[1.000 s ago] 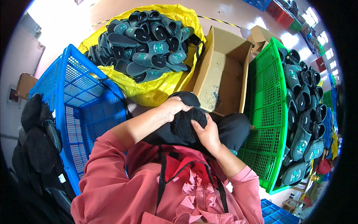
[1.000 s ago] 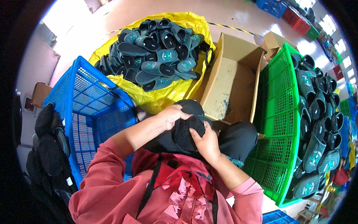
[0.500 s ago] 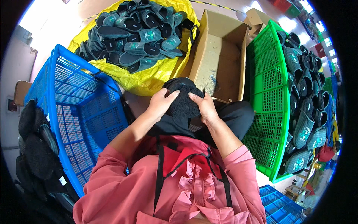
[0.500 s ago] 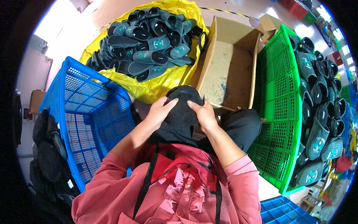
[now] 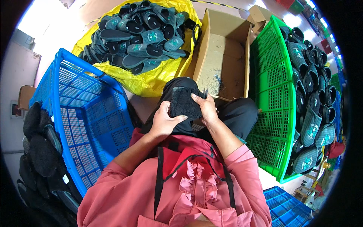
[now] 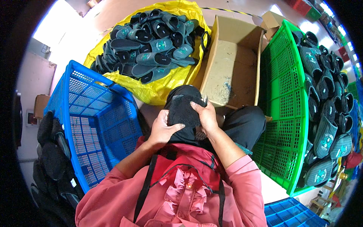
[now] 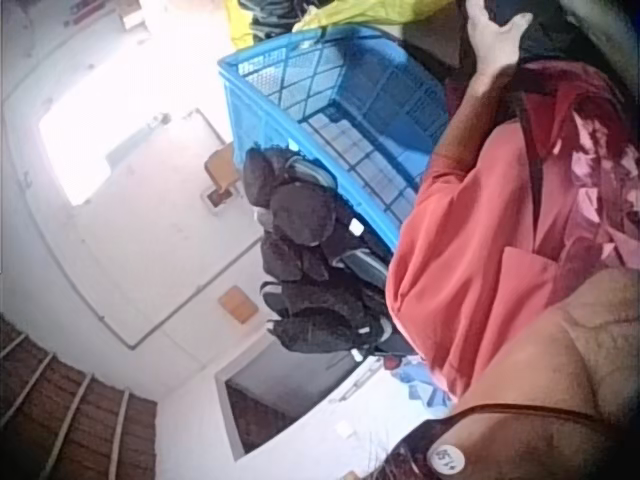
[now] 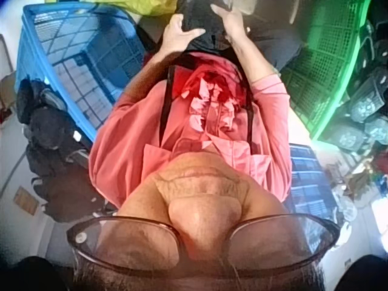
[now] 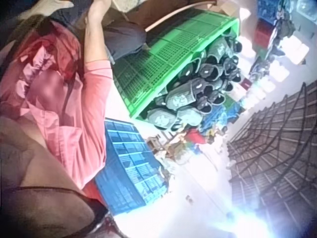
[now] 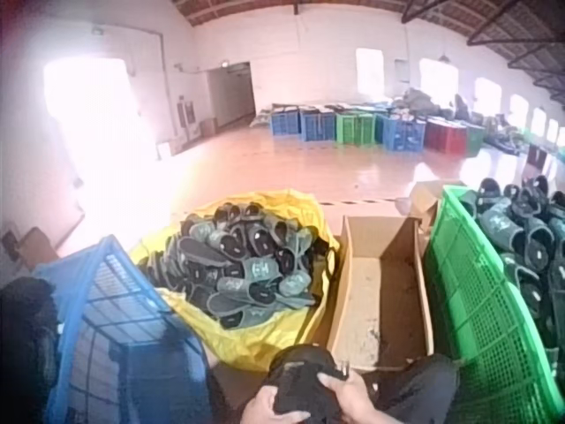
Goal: The person sits on the floor and repeatedly picks up dark-colored slippers from a blue crate. Using small shears, they trim loose threads and excess material from the slipper soles and edges, then place the finished slippers into a yellow bag.
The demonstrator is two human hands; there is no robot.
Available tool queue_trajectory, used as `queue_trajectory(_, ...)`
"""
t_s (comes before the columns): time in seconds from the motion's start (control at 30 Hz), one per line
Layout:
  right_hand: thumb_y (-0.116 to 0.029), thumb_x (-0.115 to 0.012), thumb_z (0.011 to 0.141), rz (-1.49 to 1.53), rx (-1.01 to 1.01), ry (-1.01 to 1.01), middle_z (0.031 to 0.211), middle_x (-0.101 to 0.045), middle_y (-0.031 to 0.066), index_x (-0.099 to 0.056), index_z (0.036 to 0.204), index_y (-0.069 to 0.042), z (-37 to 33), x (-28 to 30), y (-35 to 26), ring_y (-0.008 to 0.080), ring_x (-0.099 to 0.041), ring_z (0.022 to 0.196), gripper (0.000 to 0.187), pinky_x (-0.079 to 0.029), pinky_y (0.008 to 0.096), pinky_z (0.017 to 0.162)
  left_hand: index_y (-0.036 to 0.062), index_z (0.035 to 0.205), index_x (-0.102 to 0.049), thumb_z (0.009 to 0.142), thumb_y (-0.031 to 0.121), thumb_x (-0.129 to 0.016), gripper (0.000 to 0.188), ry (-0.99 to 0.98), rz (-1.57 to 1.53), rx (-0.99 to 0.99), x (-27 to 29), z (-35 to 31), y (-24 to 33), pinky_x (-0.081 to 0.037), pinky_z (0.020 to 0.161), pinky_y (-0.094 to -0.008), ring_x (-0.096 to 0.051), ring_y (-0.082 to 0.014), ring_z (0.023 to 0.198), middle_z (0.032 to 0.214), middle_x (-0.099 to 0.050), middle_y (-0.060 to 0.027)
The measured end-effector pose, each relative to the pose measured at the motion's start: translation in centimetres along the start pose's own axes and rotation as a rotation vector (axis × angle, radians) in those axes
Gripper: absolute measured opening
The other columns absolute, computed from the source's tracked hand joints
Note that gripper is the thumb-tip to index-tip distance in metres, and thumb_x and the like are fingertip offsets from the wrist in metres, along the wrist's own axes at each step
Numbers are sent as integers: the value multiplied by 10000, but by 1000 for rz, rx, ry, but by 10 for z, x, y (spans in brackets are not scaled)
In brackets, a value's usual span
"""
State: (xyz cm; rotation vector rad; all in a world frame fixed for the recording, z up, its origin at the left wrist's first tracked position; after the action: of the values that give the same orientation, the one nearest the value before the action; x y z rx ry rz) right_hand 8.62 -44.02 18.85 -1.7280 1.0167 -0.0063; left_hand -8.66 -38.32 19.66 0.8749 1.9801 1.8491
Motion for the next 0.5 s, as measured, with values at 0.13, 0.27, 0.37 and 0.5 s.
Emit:
queue_trajectory(0.13,-17,-674,891,29,136,46,1060,-686,68,-607,1180,10,-2,1,20,165,-642,935,298,-513,309,883,-30,1050,-544,734,63,-837,441,229,-75,92,-9,-8,13,-515,767,-304,-624,-142,819,921,-668,-100)
queue_trajectory(0.27,-42,-674,901,-67,320,210,1053,-671,57,-604,1160,5,-6,-6,37,153,-618,940,272,-493,289,888,-33,1002,-569,732,38,-811,369,324,123,54,-5,-1,27,-512,763,-319,-656,-198,819,918,-680,-151)
queue_trajectory(0.37,-87,-673,914,-123,394,347,1014,-651,72,-570,1106,-3,-9,-20,42,170,-604,928,234,-490,314,881,4,963,-585,700,-8,-762,318,423,294,-135,-1,13,27,-504,763,-373,-645,-310,816,882,-654,-163)
queue_trajectory(0.5,-181,-649,920,-372,501,474,1018,-628,229,-495,1150,45,-13,-37,43,345,-618,963,358,-484,401,892,35,878,-594,654,-83,-646,259,526,477,-375,1,34,52,-487,717,-429,-610,-400,821,859,-612,-169)
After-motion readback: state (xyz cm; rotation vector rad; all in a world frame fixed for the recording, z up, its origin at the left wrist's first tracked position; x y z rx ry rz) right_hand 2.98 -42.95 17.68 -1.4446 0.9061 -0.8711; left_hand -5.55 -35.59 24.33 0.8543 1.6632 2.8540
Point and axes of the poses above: each hand's wrist, its own z-axis towards the middle knuckle, its own x-axis out of the back of the hand, y = z × x, the point moved 2 cm from there along z, towards the middle knuckle
